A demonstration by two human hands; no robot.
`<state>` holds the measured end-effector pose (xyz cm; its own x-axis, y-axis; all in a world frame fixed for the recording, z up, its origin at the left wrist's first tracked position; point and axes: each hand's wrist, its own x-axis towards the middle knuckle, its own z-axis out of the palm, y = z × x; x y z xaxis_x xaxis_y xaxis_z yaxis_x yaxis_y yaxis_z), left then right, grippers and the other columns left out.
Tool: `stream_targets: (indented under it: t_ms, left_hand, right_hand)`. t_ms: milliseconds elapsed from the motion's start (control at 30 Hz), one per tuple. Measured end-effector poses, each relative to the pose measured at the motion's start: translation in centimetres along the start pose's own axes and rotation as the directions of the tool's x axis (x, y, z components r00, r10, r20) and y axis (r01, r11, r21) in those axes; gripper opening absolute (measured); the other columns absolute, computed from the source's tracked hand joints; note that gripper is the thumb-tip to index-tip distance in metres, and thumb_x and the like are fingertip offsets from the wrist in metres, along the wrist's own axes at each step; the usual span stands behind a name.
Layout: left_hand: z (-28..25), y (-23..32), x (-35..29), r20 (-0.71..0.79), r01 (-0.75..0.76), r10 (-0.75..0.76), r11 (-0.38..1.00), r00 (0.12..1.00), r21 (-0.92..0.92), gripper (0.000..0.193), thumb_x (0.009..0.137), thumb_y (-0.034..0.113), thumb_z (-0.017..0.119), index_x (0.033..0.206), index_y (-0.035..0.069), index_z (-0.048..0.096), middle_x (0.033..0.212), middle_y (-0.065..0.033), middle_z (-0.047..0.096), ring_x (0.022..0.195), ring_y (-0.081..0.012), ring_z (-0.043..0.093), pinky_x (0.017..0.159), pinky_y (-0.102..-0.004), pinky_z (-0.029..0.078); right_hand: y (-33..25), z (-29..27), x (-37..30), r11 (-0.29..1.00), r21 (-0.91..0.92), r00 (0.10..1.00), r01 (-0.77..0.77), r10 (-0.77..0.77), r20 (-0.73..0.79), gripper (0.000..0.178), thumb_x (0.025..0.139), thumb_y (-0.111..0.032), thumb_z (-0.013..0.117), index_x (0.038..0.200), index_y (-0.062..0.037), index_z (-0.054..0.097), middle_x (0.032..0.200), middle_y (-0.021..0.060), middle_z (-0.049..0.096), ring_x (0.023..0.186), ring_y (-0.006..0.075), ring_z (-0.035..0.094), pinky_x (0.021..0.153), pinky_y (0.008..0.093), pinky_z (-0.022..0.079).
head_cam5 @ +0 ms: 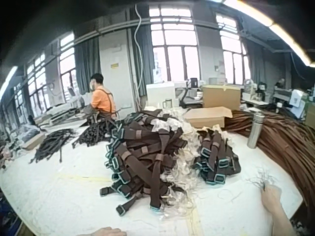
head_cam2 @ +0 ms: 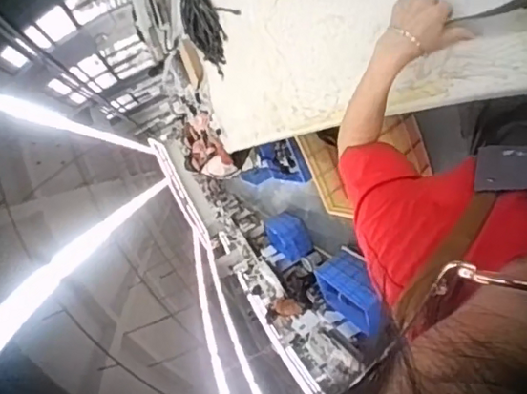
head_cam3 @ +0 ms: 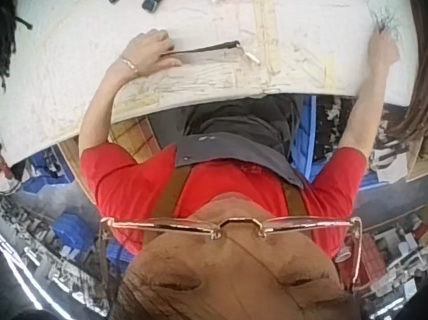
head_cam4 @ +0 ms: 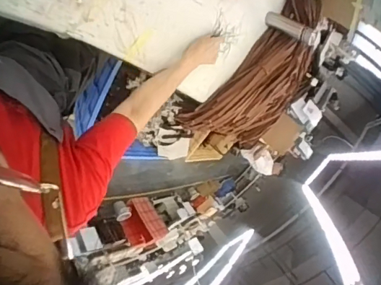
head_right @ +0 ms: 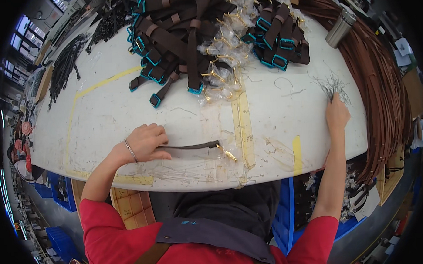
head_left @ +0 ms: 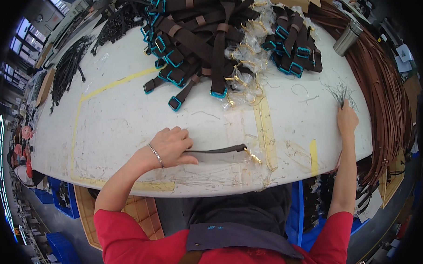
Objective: The person uses a small metal tool to attach gold-colored metal hooks to the ends of brown fabric straps. They repeatedly pick up a strap, position the hook, and use the tool to secure it, then place the finished strap on a pile on the table.
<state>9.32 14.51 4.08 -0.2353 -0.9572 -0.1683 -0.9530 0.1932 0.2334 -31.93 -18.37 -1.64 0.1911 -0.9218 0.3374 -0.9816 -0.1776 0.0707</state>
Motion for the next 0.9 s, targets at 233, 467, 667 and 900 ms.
stream_targets:
  t_ms: [233,467,667,900]
  left_hand:
    - [-2.0,-2.5,10.6,-0.652,0.326,-0.328,0.936,0.684,-0.129,0.053,0.074,0.039,0.069,0.107,0.002,0.050,0.091,-0.0149,0.062,0.079,-0.0305,0.061,0.063,-0.0387,0.048]
    - [-3.3,-4.1,15.1,-0.509,0.319,-0.541,0.828,0.669,-0.461,0.038,0.076,0.017,0.064,0.105,-0.003,0.051,0.078,-0.0143,0.062,0.066,-0.0305,0.062,0.060,-0.0384,0.051]
    - [-8.2,2.3,8.2,-0.070,-0.096,0.102,0.273,0.992,-0.957,0.030,0.093,0.019,0.051,0.113,-0.002,0.054,0.078,-0.0064,0.062,0.063,-0.0118,0.060,0.056,-0.0237,0.048]
    - [-5.7,0.3,3.2,0.298,0.261,0.066,0.327,0.952,-0.908,0.039,0.094,0.042,0.043,0.095,0.003,0.041,0.071,-0.0121,0.062,0.058,-0.0144,0.061,0.051,-0.0242,0.049]
  right_hand:
    - [-11.3,-4.9,-1.0,0.764,0.633,0.991,0.124,-0.061,-0.121,0.024,0.091,-0.025,0.049,0.114,-0.0195,0.056,0.084,0.0174,0.063,0.078,0.0353,0.061,0.067,0.0421,0.047]
    - [-18.6,-8.1,-5.9,0.299,0.954,0.878,0.028,-0.464,0.120,0.029,0.092,-0.027,0.050,0.110,-0.0046,0.057,0.076,0.0136,0.064,0.060,0.0238,0.061,0.048,0.0306,0.041]
    - [-21.6,-9.9,-6.0,-0.396,0.585,0.653,-0.708,-0.681,0.330,0.050,0.092,-0.048,0.045,0.108,-0.0018,0.056,0.086,0.0129,0.066,0.056,0.0103,0.057,0.037,0.0186,0.029]
    - [-22.1,-6.0,-6.3,-0.737,0.224,0.753,-0.638,-0.536,0.380,0.016,0.084,-0.019,0.061,0.094,-0.0067,0.058,0.079,0.0056,0.065,0.064,0.0127,0.062,0.035,0.0212,0.028]
